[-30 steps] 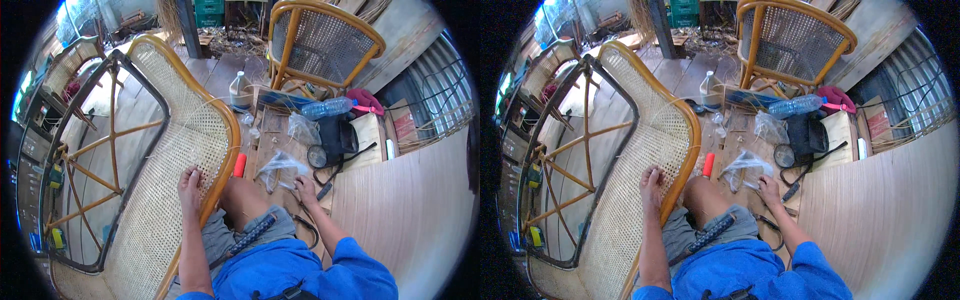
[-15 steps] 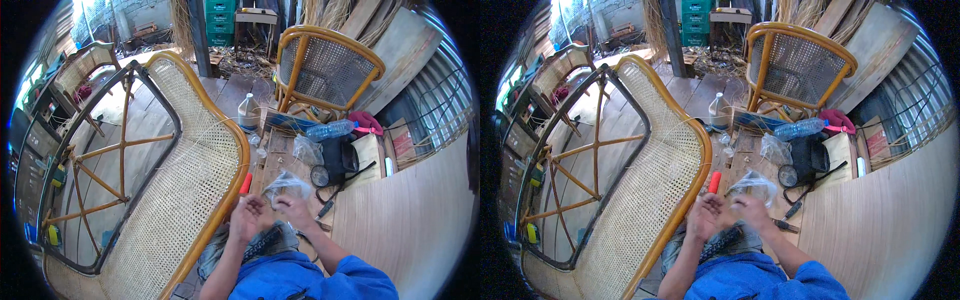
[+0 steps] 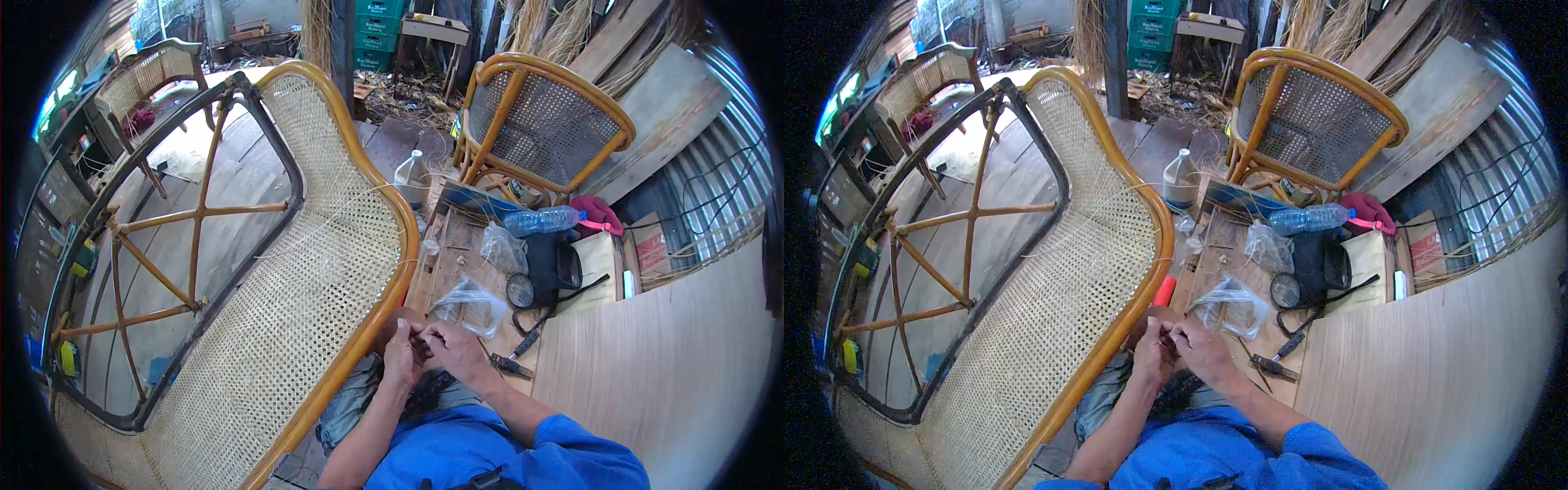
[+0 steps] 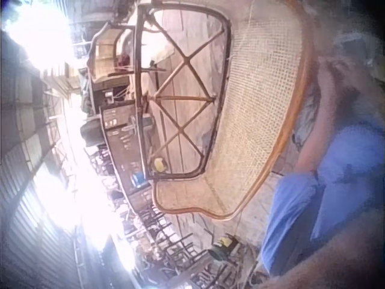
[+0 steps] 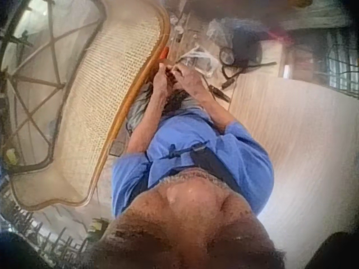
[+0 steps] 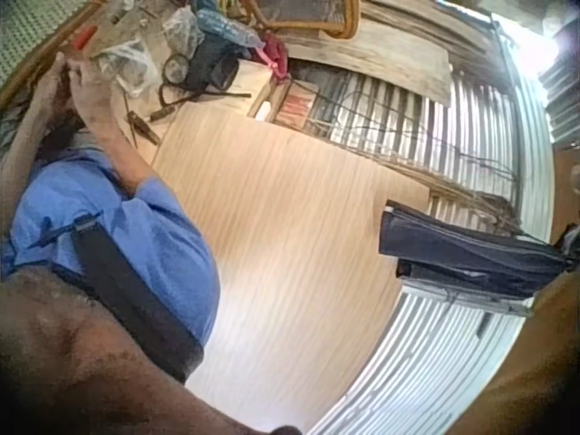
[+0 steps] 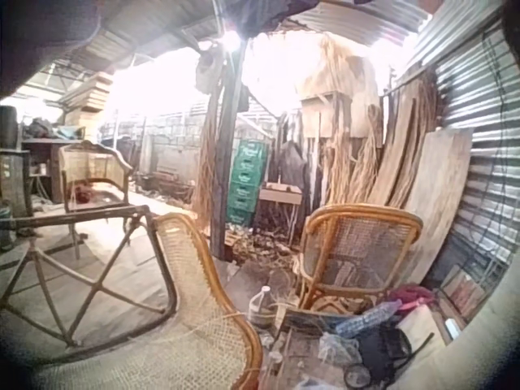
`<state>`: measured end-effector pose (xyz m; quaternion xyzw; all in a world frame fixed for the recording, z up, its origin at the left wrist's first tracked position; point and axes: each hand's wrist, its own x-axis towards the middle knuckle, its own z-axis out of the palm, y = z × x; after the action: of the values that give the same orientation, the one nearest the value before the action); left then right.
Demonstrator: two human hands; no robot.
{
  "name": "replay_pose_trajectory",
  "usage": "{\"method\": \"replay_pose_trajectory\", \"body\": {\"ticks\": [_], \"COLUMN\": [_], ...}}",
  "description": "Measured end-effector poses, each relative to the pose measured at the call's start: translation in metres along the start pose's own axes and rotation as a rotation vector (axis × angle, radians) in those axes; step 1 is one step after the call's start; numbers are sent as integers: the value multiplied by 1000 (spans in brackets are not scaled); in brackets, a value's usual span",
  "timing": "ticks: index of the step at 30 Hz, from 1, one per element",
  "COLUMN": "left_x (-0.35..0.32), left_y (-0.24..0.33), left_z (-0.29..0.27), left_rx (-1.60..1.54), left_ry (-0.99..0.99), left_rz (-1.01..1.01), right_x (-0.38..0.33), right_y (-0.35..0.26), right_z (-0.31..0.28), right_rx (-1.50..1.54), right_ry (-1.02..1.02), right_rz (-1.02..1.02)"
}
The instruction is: The person repairs a rattan chair by inserting small wooden pegs into the frame and tapping them in with a hammer. They also use a utility knife to trim excess material and a pair of pliers to adjust components along the chair's edge.
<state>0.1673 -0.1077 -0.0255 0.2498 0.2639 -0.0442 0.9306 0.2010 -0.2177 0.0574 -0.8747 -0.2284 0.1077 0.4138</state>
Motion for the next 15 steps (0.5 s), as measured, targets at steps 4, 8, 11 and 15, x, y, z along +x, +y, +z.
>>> {"method": "replay_pose_trajectory", "body": {"ticks": [4, 8, 11, 15], "left_x": [-4, -4, -5, -5], "left_y": [4, 5, 8, 5], "left_z": [4, 10, 9, 13], "left_rx": [33, -107, -132, -54], "left_ry": [65, -49, -125, -27], "left_rz": [-24, -26, -81, -127], "right_x": [-2, 0, 3, 2], "right_y": [-7, -1, -1, 4], "right_z": [2, 6, 2, 7], "right_rx": [3, -122, -153, -181], "right_ry": [21, 69, 20, 69], "right_rz": [-15, -60, -25, -37]}}
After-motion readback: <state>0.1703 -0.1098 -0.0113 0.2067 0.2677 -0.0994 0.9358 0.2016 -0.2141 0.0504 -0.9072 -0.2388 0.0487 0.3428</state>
